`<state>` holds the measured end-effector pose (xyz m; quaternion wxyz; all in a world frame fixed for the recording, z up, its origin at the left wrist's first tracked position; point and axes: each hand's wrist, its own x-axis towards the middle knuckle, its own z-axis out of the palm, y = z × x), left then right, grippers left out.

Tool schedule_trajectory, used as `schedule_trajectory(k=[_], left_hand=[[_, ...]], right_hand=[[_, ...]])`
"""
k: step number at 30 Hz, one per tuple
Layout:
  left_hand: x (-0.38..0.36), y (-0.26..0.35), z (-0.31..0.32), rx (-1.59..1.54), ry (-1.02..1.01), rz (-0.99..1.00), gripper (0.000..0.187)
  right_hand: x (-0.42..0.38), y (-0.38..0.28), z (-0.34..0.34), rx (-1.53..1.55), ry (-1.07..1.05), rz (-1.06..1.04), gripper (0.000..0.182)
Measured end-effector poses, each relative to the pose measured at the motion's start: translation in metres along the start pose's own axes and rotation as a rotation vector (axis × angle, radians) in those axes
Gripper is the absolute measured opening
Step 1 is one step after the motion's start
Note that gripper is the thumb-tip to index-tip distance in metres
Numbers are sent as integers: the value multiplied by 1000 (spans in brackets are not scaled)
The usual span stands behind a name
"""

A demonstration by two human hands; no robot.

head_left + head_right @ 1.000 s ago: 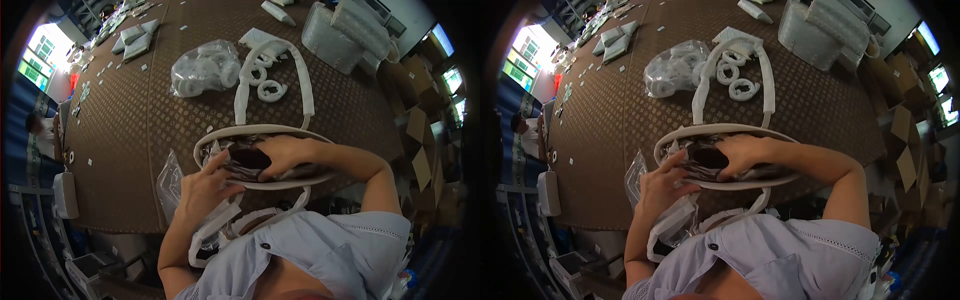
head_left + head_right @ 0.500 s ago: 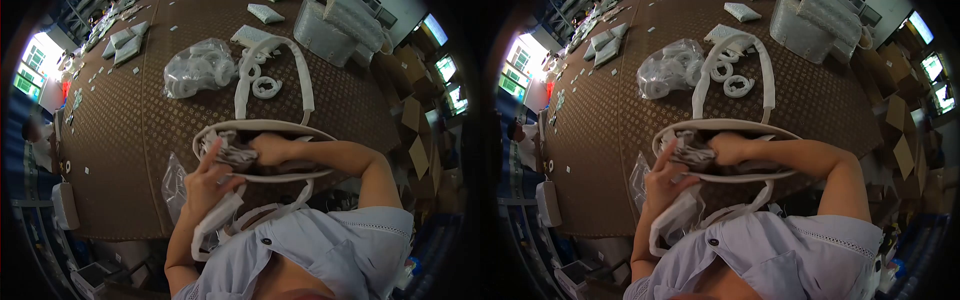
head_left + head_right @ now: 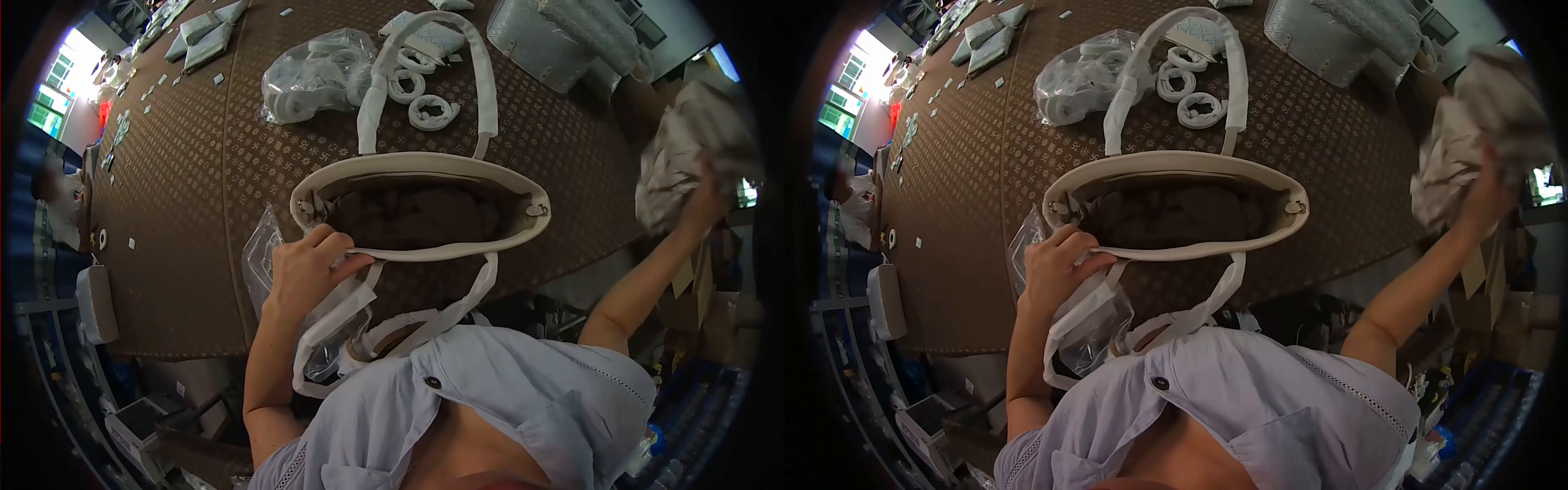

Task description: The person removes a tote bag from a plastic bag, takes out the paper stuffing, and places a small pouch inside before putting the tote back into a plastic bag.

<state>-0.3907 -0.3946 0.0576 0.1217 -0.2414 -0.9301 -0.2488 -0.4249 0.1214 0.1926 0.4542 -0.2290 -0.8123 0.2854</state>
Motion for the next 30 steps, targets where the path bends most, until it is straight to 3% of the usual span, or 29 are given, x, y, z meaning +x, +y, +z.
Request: schedule_trajectory(k=[1,2,3,4,7,8,10,12,14,18,21,25,26,28,30], left_hand=[[-1,2,-1,-16,-7,30,27],[-1,4,0,-18,-11,25,27],[0,5,2,-48,-15,40,26],[-3,6,2,-77,-22,55,26],[-5,10,0,-97,-53,27,25],[-8,12,1,-91,-65,16,25],[-8,12,4,-96,-12,11,24],[-7,13,6,-73,-8,12,24],[-7,14,8,-54,20,12,24],[-12,11,13,-69,75,-12,23],[-16,10,16,-131,123,-37,24],[-7,9,12,-106,74,-58,25],[-6,8,11,-89,63,-51,26],[-5,8,8,-73,37,-58,27],[-5,9,7,-125,-15,-95,27]], right_hand=[[-19,-9,16,-329,-223,56,51],[-37,-5,42,-539,-406,-17,50],[-56,-2,68,-727,-578,-128,49],[-74,15,91,-785,-709,-369,48],[-99,-38,101,-203,-1034,-487,38],[-107,-93,99,14,-1107,-380,36],[-140,-158,109,121,-1655,-625,35],[-206,-169,156,-74,-1784,-1090,41],[-270,-137,214,-303,-1984,-1115,40],[-347,-82,270,-320,-1940,-1023,40],[-349,-86,265,-221,-1891,-910,40],[-282,-131,215,67,-1694,-646,41],[-248,-151,187,134,-1702,-584,32],[-183,-161,142,418,-1441,-574,28],[-107,-141,103,633,-1024,-70,31]])
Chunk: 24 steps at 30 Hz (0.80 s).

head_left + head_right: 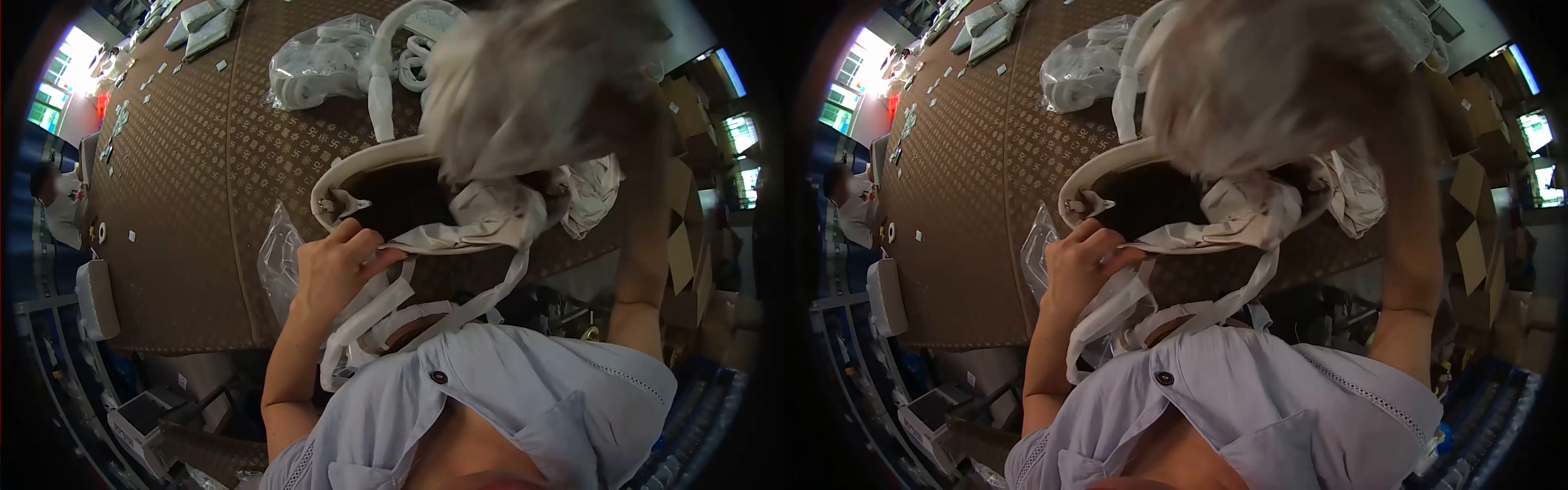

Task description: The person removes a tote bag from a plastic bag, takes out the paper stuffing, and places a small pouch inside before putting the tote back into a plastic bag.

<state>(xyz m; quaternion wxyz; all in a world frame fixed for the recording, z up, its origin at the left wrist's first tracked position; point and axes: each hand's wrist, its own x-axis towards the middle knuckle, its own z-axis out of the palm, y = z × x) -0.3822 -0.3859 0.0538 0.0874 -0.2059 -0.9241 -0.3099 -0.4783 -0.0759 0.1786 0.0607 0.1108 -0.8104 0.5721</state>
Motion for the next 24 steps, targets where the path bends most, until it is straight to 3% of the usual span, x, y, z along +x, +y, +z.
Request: schedule_trajectory(k=[3,8,10,11,13,14,15,16,17,18,20,21,23,24], left_hand=[[-3,3,2,34,-47,22,25],[0,12,1,80,-50,37,19],[1,16,-1,96,-107,20,18],[2,17,-1,102,-98,10,18],[2,20,-2,111,-132,-16,18],[2,21,-2,124,-118,-37,18],[2,23,-1,129,-119,-54,18],[3,25,-1,136,-123,-63,17],[2,27,-2,152,-110,-65,17],[0,29,-1,164,-118,-71,16],[-13,35,2,194,-154,-68,13],[-21,40,2,212,-167,-66,12],[-39,52,3,262,-175,-84,12],[-42,52,2,281,-151,-112,12]], right_hand=[[13,6,-122,445,710,-50,37],[-12,63,-227,-162,872,104,47],[-12,93,-234,-280,889,138,49],[-1,119,-229,-915,681,166,47],[17,117,-185,-1435,357,90,41],[22,83,-119,-1338,305,7,36],[22,46,-60,-953,73,29,29],[17,38,-12,-743,-215,-266,22],[10,34,32,-512,-616,-318,17],[3,58,75,-469,-924,-452,16],[-14,81,148,-1052,-1459,-346,22],[-25,157,170,-841,-1362,-229,26],[-26,218,185,-637,-1278,-151,31],[-24,211,191,-824,-1346,-269,31]])
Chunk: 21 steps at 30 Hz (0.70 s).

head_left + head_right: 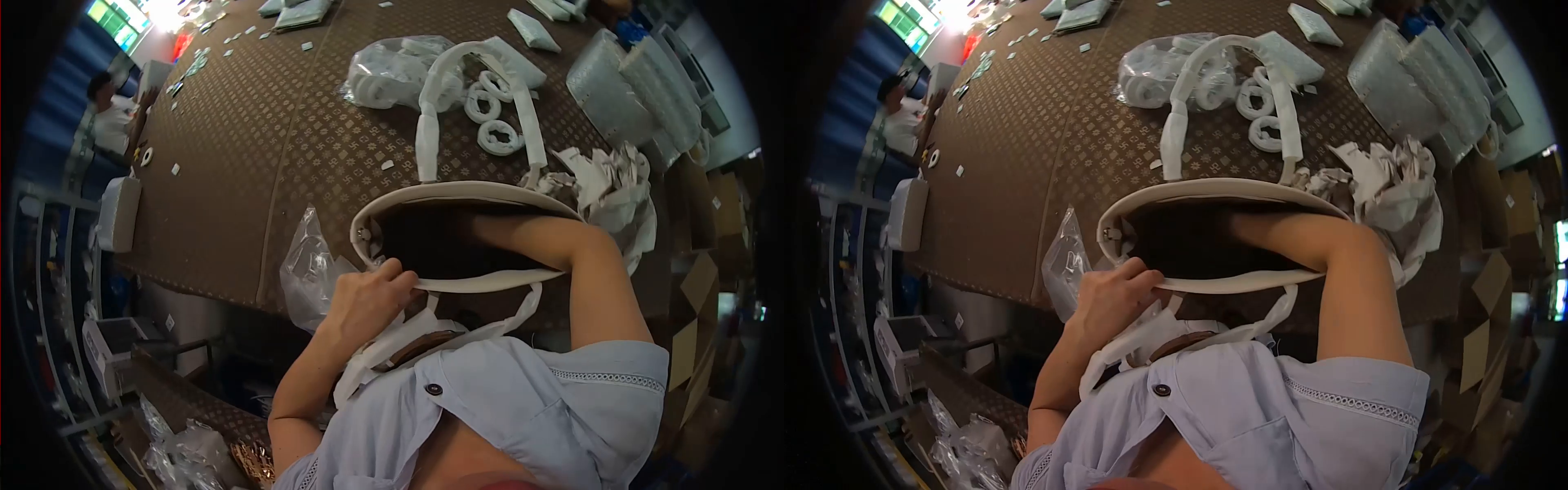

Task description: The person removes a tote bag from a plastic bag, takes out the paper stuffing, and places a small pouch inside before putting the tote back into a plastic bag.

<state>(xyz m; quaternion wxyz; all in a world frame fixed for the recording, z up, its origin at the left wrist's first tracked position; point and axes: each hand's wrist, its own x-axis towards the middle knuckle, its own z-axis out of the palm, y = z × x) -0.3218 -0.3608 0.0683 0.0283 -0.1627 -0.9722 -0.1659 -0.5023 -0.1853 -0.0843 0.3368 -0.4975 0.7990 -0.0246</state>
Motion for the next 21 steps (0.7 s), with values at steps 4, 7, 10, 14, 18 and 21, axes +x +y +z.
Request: schedule_trajectory(k=[4,7,10,14,18,21], left_hand=[[-12,8,11,-101,84,-134,14],[-6,3,15,-103,89,-206,16],[0,-2,14,-160,161,-143,17],[2,-3,11,-139,134,-84,17],[-18,-15,-2,-53,186,-189,14],[-55,-52,-46,122,401,-415,12]], right_hand=[[-11,-30,-26,-353,-148,2,31],[-62,-89,-98,-319,-82,-11,27],[-138,-104,-161,-207,512,35,30],[-193,4,-204,-276,1195,353,44],[-208,49,-176,-540,1372,562,56],[-211,43,-136,-32,1342,301,61]])
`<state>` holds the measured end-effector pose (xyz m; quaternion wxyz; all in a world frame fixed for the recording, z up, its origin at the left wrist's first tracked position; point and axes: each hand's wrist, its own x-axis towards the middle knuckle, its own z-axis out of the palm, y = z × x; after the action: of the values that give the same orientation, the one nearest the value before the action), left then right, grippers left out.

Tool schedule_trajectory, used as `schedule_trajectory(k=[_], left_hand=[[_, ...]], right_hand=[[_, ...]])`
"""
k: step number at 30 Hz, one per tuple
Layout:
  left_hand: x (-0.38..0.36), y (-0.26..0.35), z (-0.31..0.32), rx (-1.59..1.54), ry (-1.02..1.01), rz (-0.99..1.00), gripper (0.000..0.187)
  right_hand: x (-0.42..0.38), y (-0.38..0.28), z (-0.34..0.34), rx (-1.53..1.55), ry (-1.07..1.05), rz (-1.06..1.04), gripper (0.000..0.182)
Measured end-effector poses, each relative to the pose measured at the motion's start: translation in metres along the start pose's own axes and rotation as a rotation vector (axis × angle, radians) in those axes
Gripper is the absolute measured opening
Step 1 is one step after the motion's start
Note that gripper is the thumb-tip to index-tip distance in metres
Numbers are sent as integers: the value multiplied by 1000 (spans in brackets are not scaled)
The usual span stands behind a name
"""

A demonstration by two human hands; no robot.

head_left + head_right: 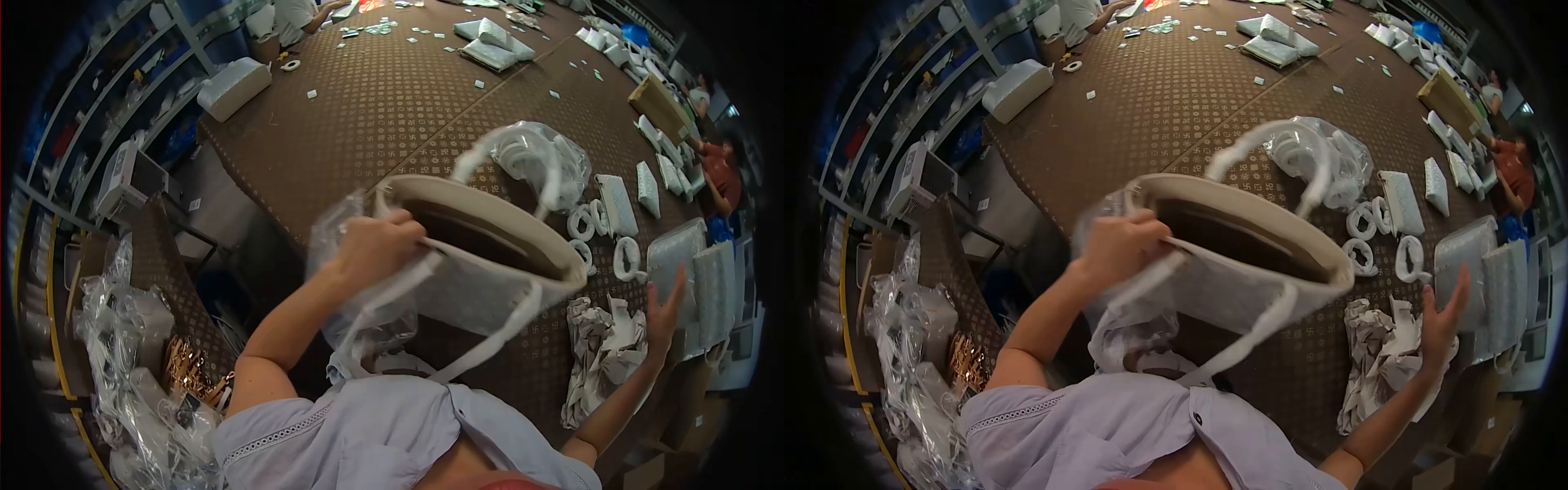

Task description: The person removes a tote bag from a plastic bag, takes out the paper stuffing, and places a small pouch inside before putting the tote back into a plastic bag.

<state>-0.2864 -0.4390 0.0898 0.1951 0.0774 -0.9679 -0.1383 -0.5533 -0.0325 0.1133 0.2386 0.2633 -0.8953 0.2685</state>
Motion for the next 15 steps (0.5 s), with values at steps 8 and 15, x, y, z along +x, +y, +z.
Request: schedule_trajectory(k=[8,15], left_hand=[[53,-234,-84,305,279,-467,21],[107,-442,-20,276,172,-657,41]], right_hand=[[-101,-4,20,-467,-353,561,48],[-152,-77,14,-158,-570,786,51]])
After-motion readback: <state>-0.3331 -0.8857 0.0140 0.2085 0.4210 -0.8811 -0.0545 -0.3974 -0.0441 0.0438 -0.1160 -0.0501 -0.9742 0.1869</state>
